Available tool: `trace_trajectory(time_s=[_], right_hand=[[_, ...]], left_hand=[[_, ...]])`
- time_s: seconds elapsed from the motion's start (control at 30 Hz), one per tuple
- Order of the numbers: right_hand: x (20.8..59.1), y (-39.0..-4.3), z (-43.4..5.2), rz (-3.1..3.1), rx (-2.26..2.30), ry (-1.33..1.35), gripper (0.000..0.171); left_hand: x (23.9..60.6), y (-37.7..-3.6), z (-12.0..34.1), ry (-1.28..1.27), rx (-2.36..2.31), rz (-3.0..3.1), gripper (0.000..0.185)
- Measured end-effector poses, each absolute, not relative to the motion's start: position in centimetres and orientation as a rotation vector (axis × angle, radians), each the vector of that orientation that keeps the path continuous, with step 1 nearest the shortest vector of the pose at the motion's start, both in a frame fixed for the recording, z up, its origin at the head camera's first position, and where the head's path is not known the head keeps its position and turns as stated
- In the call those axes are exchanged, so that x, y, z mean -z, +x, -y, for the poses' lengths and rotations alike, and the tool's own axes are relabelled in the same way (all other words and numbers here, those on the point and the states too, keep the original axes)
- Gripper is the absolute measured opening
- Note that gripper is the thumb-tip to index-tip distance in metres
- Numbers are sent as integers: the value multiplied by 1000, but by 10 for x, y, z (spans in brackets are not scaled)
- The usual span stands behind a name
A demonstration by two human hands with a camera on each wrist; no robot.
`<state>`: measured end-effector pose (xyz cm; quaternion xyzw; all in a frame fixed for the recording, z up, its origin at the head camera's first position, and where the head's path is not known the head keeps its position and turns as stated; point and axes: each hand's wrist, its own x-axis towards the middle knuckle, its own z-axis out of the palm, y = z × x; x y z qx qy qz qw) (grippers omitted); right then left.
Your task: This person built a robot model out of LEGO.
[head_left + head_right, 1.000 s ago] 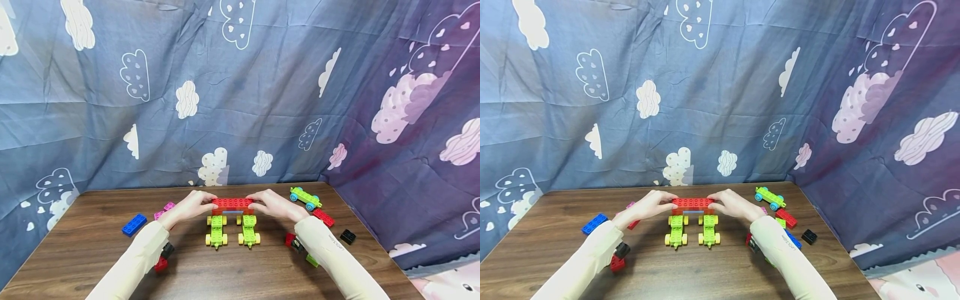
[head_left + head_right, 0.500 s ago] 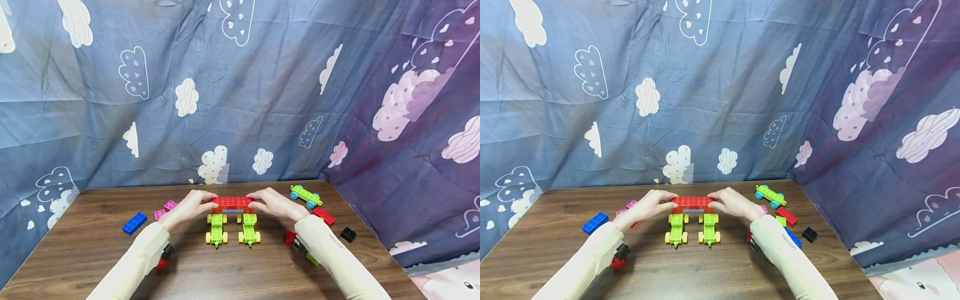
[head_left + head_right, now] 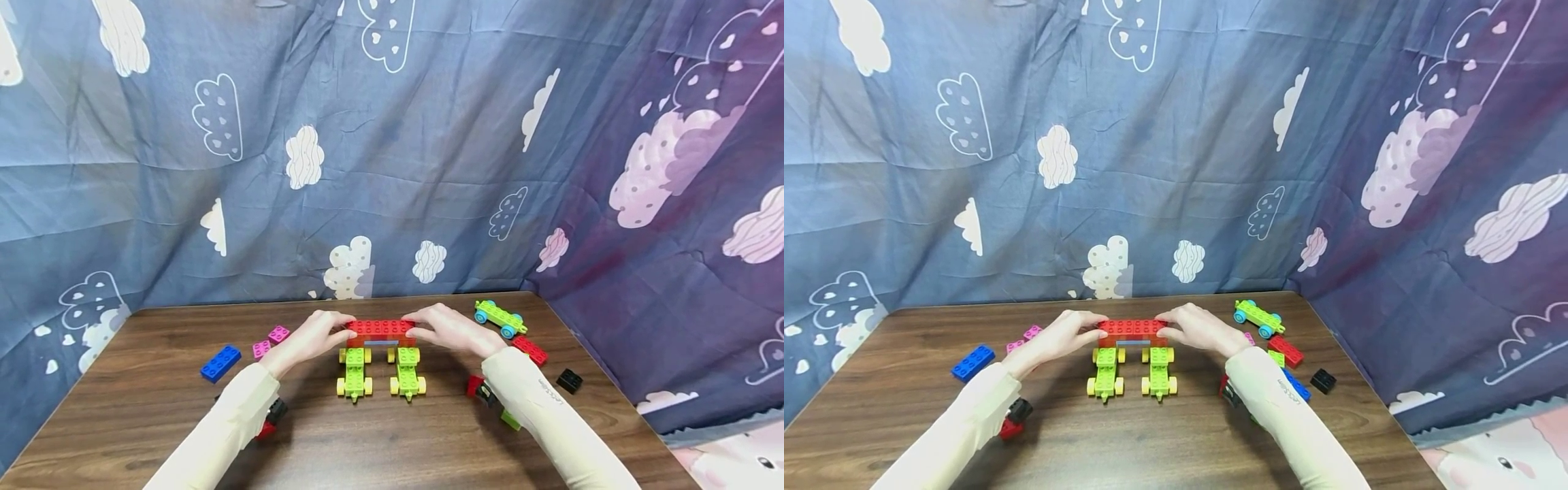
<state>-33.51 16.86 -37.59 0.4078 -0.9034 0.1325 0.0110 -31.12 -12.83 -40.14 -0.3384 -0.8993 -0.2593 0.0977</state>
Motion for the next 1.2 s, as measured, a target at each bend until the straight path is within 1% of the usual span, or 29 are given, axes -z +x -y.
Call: trace_trajectory(time_s=[0.13,0.33,0.47,0.63,0.93,1.2], right_hand=[[369,-334,-167,2829,-365,1232,34],[365,-333,-167,2817,-436,1221,28],[368,-334,-168,2805,-497,1219,28],[371,-336,-168,2766,-484,1242,28],[372,-334,-166,2784,-484,1207,29],[372,-333,-165,2778,-438,1219,29]], left_hand=[[401,-311,129,-1005,751,2667,27],[401,-311,129,-998,741,2659,29],[402,-311,129,-1000,747,2656,29],[402,-311,129,-1004,744,2640,28],[402,-310,129,-1014,750,2621,25],[403,-308,128,-997,719,2614,28]])
